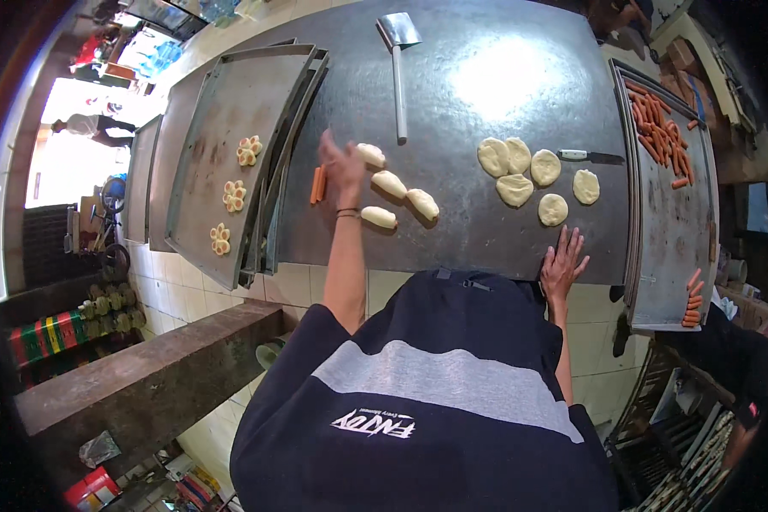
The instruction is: Shaping and cutting bread dough into decorative flower shapes on a metal workbench.
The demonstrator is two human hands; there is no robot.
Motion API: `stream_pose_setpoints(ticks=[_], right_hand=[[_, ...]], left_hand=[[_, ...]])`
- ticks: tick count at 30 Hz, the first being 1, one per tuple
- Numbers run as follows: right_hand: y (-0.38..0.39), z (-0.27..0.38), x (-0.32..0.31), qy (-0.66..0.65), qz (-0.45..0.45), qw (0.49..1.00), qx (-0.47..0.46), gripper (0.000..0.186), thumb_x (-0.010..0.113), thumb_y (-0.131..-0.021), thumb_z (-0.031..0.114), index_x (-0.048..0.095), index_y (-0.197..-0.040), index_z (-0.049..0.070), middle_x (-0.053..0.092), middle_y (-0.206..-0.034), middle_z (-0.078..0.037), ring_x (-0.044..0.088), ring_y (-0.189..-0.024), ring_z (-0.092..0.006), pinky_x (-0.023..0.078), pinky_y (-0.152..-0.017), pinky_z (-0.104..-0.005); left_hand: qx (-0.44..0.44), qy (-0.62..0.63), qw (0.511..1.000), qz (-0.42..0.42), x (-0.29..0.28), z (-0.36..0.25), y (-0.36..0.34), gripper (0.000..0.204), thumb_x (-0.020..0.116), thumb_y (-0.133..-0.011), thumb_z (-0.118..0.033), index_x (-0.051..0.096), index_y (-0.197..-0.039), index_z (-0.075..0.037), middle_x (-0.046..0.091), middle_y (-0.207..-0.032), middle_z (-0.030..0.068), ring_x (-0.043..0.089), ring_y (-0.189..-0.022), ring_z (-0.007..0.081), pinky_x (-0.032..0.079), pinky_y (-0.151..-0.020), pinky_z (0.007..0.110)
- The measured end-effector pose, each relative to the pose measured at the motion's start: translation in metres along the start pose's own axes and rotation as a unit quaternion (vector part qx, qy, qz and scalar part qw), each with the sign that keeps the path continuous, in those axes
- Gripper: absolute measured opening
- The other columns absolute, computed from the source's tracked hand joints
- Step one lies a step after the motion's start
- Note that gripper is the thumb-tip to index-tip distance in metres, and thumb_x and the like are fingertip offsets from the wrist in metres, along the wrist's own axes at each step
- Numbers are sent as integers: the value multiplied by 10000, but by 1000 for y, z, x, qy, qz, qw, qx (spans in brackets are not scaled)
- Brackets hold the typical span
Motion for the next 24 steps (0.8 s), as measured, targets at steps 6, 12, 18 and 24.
stream_pose_setpoints(ticks=[6, 12, 18, 24], right_hand=[[5, -3, 2, 33, -28, 999, -7, 645, 448, -1084, 273, 243, -1689, 187, 157, -1763, -114, 132, -1627, -327, 71, -1237, -680], [-4, -10, 2, 38, -3, 999, -3, 698, 496, -1057, 288, 226, -1690, 169, 161, -1751, -151, 136, -1621, -360, 110, -1213, -722], [-50, 20, -43, -404, 124, 905, 49, 396, 662, -1006, 196, 643, -1378, 63, 653, -1379, -183, 708, -1096, -344, 554, -938, -496], [-78, 81, -59, -551, 195, 810, 45, 321, 637, -1055, 228, 666, -1307, 30, 745, -989, -81, 692, -799, -113, 577, -690, -292]], left_hand=[[-23, -216, 970, 109, -35, 85, 56, 519, 579, -975, -114, 452, -1475, -58, 562, -1335, 266, 552, -1224, 466, 468, -1034, 558], [-46, -72, 988, 126, -15, 65, 40, 475, 527, -1063, -177, 420, -1499, -21, 590, -1280, 296, 610, -1123, 513, 500, -960, 543], [112, 144, 943, 279, 29, -145, 116, 475, 518, -1049, -121, 440, -1506, -16, 589, -1377, 216, 599, -1250, 408, 490, -1032, 472], [253, 262, 811, 458, 73, -253, 220, 537, 571, -997, -81, 444, -1519, -69, 586, -1264, 225, 575, -1201, 436, 516, -961, 506]])
Point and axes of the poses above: each hand's wrist, its own y-axis away from the middle knuckle, its own x-axis out of the palm, z = x × y, the point moved 5 cm from there along -y, towards the middle knuckle
